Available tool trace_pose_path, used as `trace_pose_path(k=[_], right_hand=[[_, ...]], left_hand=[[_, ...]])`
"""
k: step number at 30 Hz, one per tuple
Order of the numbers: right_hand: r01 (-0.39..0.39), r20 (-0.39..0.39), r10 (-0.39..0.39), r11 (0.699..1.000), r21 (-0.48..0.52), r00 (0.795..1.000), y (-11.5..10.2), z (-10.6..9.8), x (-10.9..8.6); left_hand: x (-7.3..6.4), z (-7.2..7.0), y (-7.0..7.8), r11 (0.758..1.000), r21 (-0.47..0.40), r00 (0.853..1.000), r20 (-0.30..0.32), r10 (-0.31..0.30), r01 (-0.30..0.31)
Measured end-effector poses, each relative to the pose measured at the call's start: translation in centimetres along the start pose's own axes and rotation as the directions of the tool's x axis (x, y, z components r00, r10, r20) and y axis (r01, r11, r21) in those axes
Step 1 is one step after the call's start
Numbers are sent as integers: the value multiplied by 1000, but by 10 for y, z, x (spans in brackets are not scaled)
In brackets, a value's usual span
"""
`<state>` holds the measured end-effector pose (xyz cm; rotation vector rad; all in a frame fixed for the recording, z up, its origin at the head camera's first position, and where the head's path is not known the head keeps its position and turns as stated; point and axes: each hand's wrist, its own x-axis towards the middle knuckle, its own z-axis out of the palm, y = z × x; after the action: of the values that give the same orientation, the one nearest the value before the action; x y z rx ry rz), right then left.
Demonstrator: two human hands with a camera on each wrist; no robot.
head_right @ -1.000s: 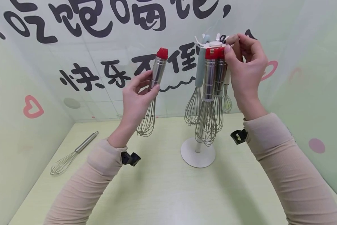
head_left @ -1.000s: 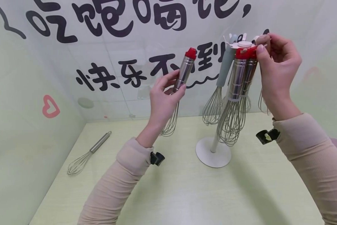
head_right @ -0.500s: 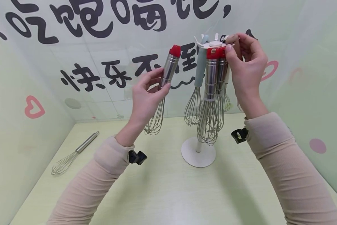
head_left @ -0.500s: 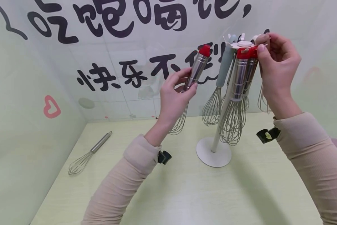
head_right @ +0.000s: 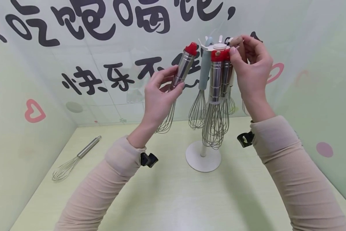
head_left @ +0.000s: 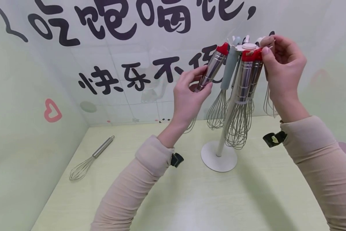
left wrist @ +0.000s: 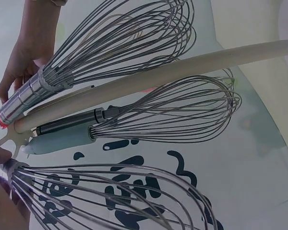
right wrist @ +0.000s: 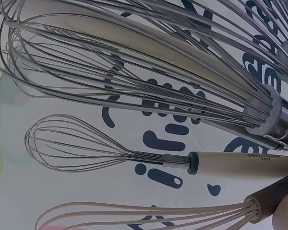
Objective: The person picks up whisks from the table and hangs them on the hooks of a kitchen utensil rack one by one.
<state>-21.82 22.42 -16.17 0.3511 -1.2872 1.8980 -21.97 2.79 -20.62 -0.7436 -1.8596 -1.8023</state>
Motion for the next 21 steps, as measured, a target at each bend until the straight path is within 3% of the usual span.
trace_pose_path(k=[21], right_hand=[[1, -5, -1, 1000, -14, 1000, 0, 0, -1]], left_hand=[[3, 16, -2, 995, 85, 999, 7, 45, -45]])
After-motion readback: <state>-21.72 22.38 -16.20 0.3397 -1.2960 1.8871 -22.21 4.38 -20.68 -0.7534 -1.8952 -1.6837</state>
